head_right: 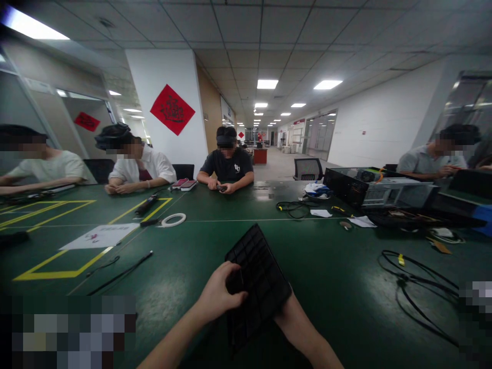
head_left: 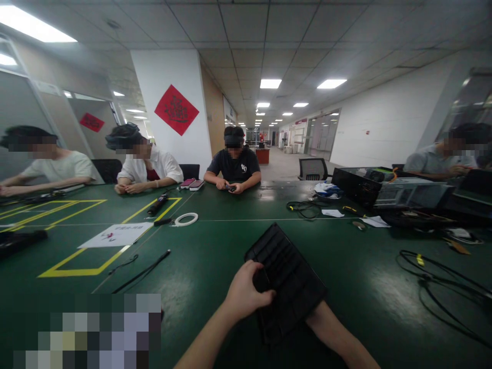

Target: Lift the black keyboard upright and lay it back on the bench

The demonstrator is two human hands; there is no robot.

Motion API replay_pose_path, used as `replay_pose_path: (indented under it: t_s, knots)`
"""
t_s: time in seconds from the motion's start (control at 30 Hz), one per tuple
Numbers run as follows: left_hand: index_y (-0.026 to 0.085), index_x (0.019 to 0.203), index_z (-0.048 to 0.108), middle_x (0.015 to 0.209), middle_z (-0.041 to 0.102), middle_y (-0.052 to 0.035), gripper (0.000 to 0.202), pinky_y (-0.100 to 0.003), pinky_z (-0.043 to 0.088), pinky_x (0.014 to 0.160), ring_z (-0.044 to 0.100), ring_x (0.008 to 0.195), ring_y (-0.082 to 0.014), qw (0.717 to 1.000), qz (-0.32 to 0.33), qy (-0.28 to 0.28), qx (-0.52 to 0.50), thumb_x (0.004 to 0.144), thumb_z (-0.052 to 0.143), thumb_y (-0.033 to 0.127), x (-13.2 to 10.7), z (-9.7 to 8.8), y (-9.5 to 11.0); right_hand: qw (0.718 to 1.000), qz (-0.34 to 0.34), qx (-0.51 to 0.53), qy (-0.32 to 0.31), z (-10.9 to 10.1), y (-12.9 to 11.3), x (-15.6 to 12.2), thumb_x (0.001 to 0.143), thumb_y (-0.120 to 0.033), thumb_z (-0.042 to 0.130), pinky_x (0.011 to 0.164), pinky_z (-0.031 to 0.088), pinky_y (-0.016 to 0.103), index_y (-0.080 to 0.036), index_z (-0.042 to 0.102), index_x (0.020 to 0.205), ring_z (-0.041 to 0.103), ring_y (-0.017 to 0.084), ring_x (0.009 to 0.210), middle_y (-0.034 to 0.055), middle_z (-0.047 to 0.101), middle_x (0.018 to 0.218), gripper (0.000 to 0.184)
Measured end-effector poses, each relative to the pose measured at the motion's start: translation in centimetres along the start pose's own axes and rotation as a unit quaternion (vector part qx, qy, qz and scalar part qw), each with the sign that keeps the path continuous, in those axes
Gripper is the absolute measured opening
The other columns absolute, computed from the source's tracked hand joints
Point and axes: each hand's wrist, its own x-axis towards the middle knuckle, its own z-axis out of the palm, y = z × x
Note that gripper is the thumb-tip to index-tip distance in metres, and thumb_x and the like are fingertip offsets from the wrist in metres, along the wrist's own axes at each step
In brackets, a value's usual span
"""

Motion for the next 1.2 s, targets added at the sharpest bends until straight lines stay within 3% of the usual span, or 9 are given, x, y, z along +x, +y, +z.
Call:
replay_pose_path:
  t_s: [0.1,0.2,0.27,0.43,0.6,0.73,0.87,1.0,1.2]
  knots:
    - [0.012,0.103,0.061,0.099,0.063,-0.0105,0.05,-0.032,0.046,0.079,0.059,0.09,-0.0239,0.991,-0.075,0.044,0.106,0.064,0.066,0.043,2.9,-4.3,-2.5,0.995,0.033,-0.092,-0.031,-0.6,-0.3,0.0,0.072,-0.035,0.064,0.112,0.021,0.05,-0.03,0.058,0.119,0.033,0.028,0.131,0.0055,0.054,0.129,0.047]
    - [0.016,0.093,0.065,0.098,0.066,-0.0089,0.049,-0.029,0.045,0.076,0.061,0.091,-0.0242,0.943,-0.19,0.026,0.272,0.069,0.055,0.058,6.0,-9.7,-5.8,0.982,0.085,-0.159,-0.054,-0.9,-0.5,-0.2,0.077,-0.031,0.057,0.113,0.019,0.046,-0.033,0.048,0.127,0.027,0.024,0.135,0.003,0.043,0.139,0.051]
    - [0.013,0.086,0.066,0.098,0.067,-0.0146,0.051,-0.033,0.046,0.075,0.061,0.094,-0.0305,0.92,-0.241,0.031,0.309,0.068,0.054,0.06,7.3,-12.8,-8.0,0.981,0.094,-0.161,-0.06,-0.8,-0.7,-0.2,0.077,-0.03,0.056,0.113,0.019,0.044,-0.032,0.047,0.128,0.026,0.023,0.135,0.0027,0.041,0.14,0.052]
    - [0.009,0.084,0.067,0.099,0.067,-0.0208,0.049,-0.036,0.047,0.072,0.062,0.096,-0.0353,0.882,-0.337,0.035,0.329,0.07,0.053,0.054,7.8,-16.5,-12.0,0.982,0.086,-0.158,-0.065,-0.5,-0.9,-0.1,0.076,-0.03,0.057,0.113,0.02,0.044,-0.034,0.048,0.127,0.027,0.024,0.135,0.0013,0.043,0.139,0.052]
    - [0.011,0.086,0.067,0.099,0.068,-0.0182,0.047,-0.035,0.047,0.069,0.062,0.094,-0.0348,0.872,-0.369,0.022,0.322,0.071,0.054,0.053,7.8,-16.8,-13.6,0.983,0.072,-0.152,-0.072,-0.6,-0.4,0.1,0.075,-0.029,0.059,0.112,0.022,0.042,-0.04,0.047,0.126,0.031,0.021,0.133,-0.0017,0.046,0.135,0.053]
    - [0.008,0.094,0.066,0.107,0.063,-0.0241,0.053,-0.038,0.047,0.072,0.06,0.099,-0.0381,0.863,-0.357,0.029,0.355,0.073,0.051,0.055,7.6,-16.6,-13.4,0.984,0.082,-0.146,-0.063,-0.7,0.0,0.0,0.074,-0.03,0.06,0.111,0.022,0.042,-0.037,0.048,0.126,0.029,0.023,0.134,-0.0002,0.044,0.138,0.054]
    - [0.004,0.105,0.059,0.11,0.058,-0.026,0.04,-0.038,0.044,0.078,0.058,0.102,-0.0356,0.862,-0.302,0.039,0.405,0.085,0.033,0.026,6.1,-16.1,-12.1,0.985,0.093,-0.136,-0.06,-0.8,0.3,-0.1,0.074,-0.03,0.06,0.112,0.021,0.043,-0.036,0.047,0.127,0.027,0.023,0.135,0.0008,0.041,0.14,0.055]
    - [0.008,0.096,0.062,0.097,0.062,-0.019,0.036,-0.033,0.042,0.077,0.062,0.091,-0.0269,0.874,-0.238,-0.006,0.423,0.081,0.029,0.005,3.0,-14.6,-10.6,0.986,0.08,-0.137,-0.046,-0.5,0.3,0.0,0.073,-0.027,0.061,0.113,0.019,0.041,-0.033,0.049,0.126,0.029,0.022,0.134,0.0023,0.042,0.138,0.055]
    - [0.007,0.096,0.062,0.095,0.061,-0.0176,0.036,-0.031,0.04,0.079,0.058,0.092,-0.0267,0.863,-0.18,-0.027,0.472,0.081,0.03,0.0,-0.9,-10.9,-9.4,0.979,0.067,-0.192,0.032,-2.3,-0.8,0.6,0.076,-0.033,0.057,0.109,0.028,0.041,-0.029,0.049,0.127,0.04,0.021,0.126,0.0047,0.049,0.131,0.052]
